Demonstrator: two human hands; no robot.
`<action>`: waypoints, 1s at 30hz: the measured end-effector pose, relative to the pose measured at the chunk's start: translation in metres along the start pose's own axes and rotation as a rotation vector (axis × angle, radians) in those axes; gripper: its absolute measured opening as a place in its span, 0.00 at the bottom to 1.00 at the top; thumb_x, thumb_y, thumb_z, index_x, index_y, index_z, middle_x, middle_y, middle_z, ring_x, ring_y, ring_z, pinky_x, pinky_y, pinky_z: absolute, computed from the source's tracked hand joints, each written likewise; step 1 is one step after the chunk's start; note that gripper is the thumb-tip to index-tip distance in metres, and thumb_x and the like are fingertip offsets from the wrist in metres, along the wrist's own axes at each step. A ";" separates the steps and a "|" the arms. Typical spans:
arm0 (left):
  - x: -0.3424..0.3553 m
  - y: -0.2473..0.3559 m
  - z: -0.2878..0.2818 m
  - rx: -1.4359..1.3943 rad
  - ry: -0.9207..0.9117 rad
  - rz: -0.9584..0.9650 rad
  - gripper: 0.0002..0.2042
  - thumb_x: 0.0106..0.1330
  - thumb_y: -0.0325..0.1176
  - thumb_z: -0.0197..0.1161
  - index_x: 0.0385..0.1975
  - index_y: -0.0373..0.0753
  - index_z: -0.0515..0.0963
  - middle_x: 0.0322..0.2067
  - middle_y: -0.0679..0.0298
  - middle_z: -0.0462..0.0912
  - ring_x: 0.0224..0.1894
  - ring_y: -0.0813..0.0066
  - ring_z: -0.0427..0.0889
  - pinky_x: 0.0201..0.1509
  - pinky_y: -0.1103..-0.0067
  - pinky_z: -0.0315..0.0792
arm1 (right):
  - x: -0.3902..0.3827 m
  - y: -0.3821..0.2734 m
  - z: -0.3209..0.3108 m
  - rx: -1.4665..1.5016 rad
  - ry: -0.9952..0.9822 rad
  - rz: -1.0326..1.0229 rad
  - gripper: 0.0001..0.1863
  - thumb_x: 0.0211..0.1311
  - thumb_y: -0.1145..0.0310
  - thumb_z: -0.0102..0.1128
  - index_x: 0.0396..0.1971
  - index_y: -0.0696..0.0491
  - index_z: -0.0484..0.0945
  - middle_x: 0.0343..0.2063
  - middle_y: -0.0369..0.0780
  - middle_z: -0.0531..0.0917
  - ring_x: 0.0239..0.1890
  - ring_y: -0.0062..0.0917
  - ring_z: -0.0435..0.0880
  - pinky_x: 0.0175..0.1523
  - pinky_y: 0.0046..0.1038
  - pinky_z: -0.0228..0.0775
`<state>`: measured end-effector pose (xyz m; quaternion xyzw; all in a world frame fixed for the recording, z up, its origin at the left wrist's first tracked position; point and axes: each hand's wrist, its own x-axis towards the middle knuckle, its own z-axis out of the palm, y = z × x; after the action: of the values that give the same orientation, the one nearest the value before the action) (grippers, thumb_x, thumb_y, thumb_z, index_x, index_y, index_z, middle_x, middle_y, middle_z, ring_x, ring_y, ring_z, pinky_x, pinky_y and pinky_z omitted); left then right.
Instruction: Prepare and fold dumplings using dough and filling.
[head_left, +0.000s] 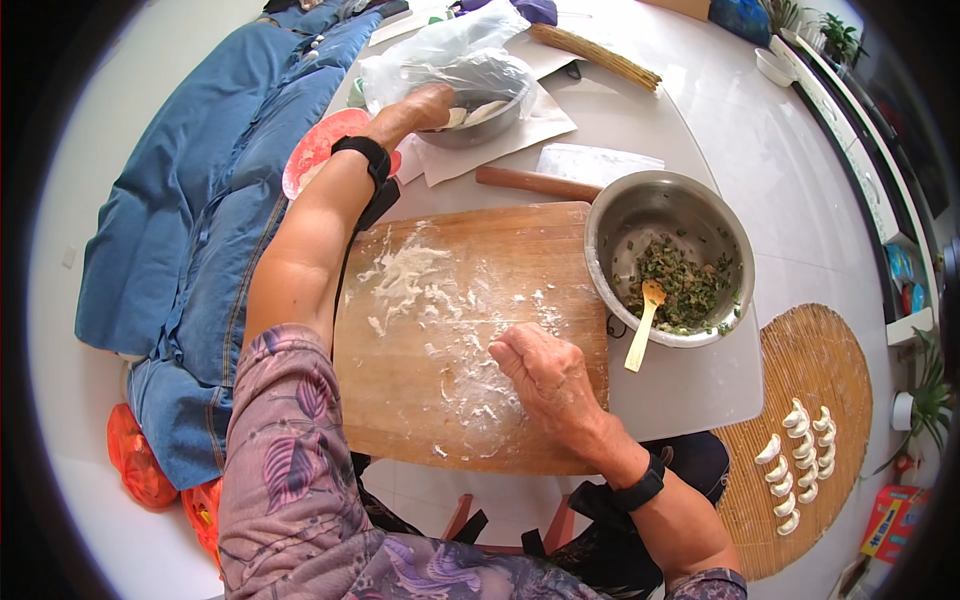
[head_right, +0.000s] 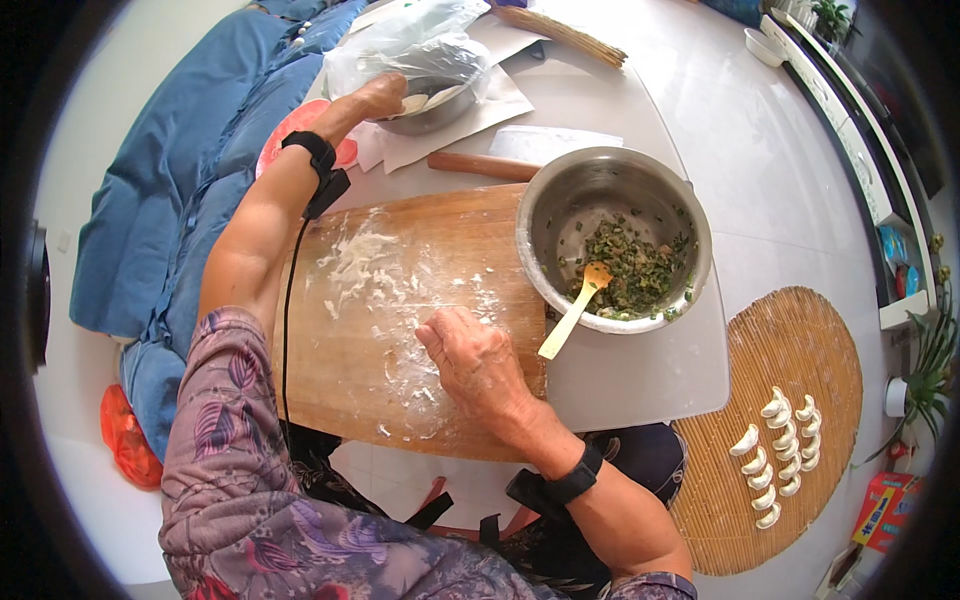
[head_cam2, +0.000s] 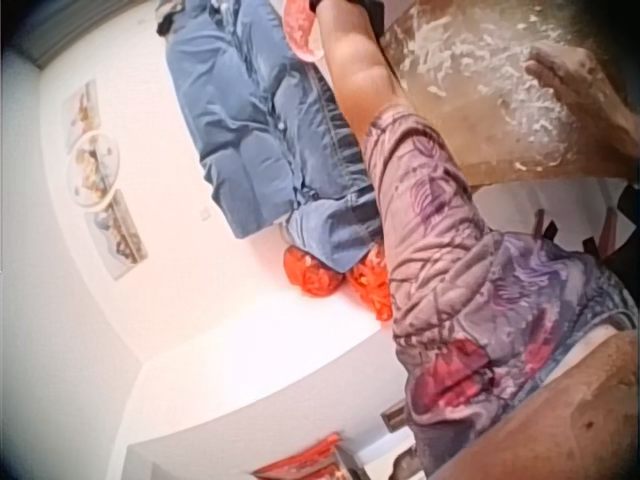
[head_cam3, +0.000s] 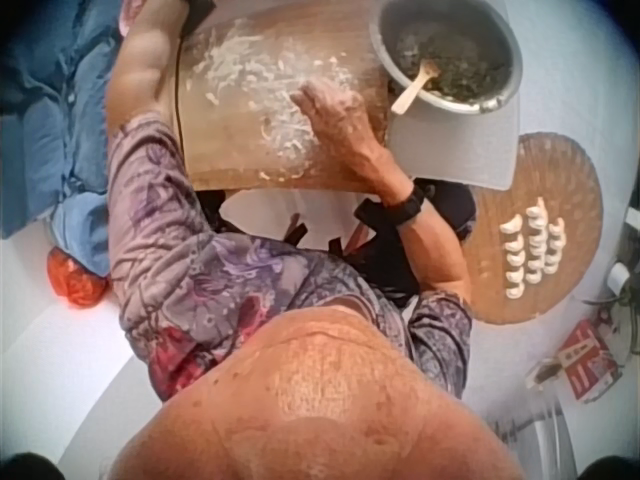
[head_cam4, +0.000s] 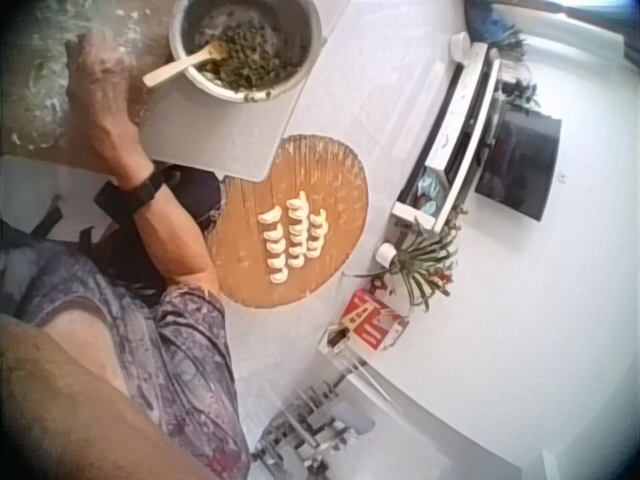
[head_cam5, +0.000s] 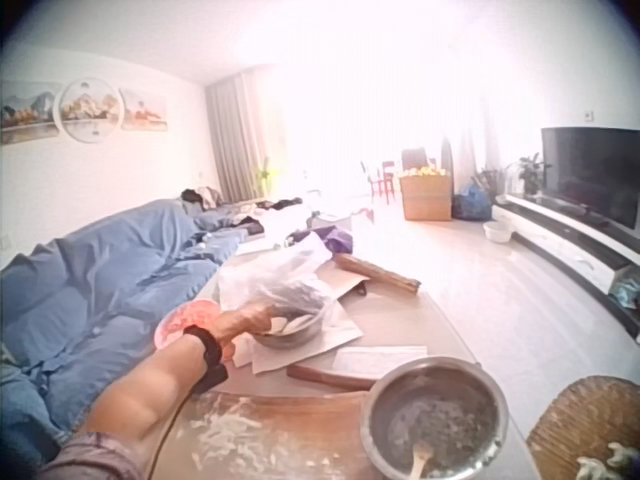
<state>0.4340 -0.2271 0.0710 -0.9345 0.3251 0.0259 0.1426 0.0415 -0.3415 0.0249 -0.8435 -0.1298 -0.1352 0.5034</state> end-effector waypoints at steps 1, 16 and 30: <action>0.004 -0.001 0.002 -0.023 -0.035 -0.022 0.14 0.53 0.31 0.57 0.37 0.30 0.79 0.39 0.46 0.81 0.45 0.52 0.79 0.45 0.68 0.75 | 0.000 0.001 0.000 -0.001 0.001 0.003 0.10 0.63 0.69 0.53 0.26 0.58 0.69 0.23 0.47 0.73 0.26 0.41 0.76 0.30 0.37 0.69; 0.040 -0.014 0.033 -0.458 -0.051 -0.351 0.25 0.44 0.36 0.68 0.42 0.26 0.75 0.35 0.49 0.80 0.34 0.61 0.81 0.33 0.69 0.74 | 0.000 -0.003 -0.002 0.018 0.006 0.042 0.08 0.62 0.70 0.55 0.28 0.59 0.73 0.23 0.46 0.74 0.27 0.41 0.76 0.32 0.35 0.68; 0.034 0.003 0.021 -0.543 0.079 -0.295 0.24 0.38 0.31 0.65 0.38 0.27 0.76 0.37 0.46 0.79 0.37 0.56 0.79 0.36 0.70 0.72 | 0.000 0.001 0.000 -0.035 -0.009 -0.001 0.07 0.62 0.71 0.55 0.28 0.60 0.72 0.22 0.46 0.74 0.26 0.40 0.76 0.31 0.35 0.68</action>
<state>0.4601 -0.2436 0.0459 -0.9758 0.1725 0.0547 -0.1226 0.0414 -0.3422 0.0242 -0.8527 -0.1301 -0.1340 0.4879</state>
